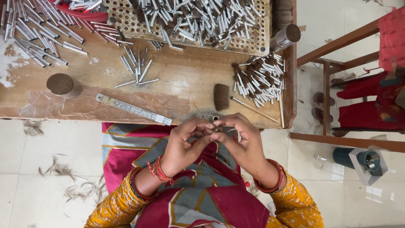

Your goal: The person is assembling metal brush ferrules by inserting bundles of bristles into them and placing them in a tray.

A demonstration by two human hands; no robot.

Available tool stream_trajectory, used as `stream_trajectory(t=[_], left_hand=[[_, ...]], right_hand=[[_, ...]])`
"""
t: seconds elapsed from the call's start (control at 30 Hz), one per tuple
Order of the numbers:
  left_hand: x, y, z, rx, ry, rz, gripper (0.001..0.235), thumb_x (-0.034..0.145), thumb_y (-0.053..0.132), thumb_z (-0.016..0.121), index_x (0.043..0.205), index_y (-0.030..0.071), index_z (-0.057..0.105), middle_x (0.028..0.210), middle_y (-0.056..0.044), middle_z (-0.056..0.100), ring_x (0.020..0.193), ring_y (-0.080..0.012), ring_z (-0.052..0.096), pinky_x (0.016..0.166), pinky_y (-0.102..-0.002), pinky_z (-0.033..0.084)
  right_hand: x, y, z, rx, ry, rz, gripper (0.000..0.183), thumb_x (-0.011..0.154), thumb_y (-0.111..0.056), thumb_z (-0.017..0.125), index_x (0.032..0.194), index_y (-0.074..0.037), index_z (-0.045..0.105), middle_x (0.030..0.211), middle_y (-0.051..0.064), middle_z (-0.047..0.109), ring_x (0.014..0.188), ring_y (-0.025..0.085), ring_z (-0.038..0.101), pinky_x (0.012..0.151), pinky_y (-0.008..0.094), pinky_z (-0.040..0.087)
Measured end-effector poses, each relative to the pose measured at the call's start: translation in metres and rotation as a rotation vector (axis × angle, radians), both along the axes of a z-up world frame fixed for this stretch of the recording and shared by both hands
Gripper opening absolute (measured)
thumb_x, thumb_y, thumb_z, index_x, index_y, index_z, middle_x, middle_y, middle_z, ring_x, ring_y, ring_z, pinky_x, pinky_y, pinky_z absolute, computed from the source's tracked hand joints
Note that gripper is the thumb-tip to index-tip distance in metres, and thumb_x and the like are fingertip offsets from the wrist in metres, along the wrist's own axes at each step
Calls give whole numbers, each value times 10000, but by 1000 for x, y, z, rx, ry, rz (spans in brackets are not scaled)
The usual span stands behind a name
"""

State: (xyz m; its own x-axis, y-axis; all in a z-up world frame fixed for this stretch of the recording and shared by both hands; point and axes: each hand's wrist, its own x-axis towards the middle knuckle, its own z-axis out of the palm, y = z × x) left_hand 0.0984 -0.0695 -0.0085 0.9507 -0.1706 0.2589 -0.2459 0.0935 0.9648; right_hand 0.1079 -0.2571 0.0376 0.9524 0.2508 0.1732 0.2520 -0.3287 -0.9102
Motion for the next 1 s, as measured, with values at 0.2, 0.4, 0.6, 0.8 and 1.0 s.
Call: stream_trajectory(t=[0.2,0.4,0.6,0.8,1.0], left_hand=[[-10,8,-1,297,-455,172,320,917,23,778,1151,-8,561,1047,-112,699,884,-251,732,771,-321,603],[-6,26,-5,663,-1136,166,301,928,43,767,1161,-9,584,1034,-123,676,869,-219,690,755,-345,601],[-13,27,6,299,-336,130,343,837,116,837,1122,-7,693,991,-102,715,846,-162,704,713,-304,598],[-13,19,-29,-106,68,69,217,895,44,818,1098,5,752,1047,-89,751,953,-138,711,834,-269,593],[-13,20,-29,-340,347,0,177,952,25,732,1124,-15,744,1089,-81,774,954,-104,712,849,-244,601]], right_hand=[[-11,-8,-23,47,73,57,107,963,-46,717,1010,13,641,1003,70,688,929,132,647,828,269,520],[-12,-19,-38,251,389,155,64,1062,-48,594,1081,7,565,985,53,687,911,107,648,820,261,550],[-18,-5,-39,195,334,79,196,972,33,645,1145,7,555,966,57,681,891,98,655,799,253,557],[-23,9,-47,200,251,112,201,960,67,689,1109,26,560,1024,66,703,975,108,694,858,263,580],[-19,0,-40,200,249,78,141,965,54,686,1103,48,657,1085,92,728,999,129,703,872,272,582]])
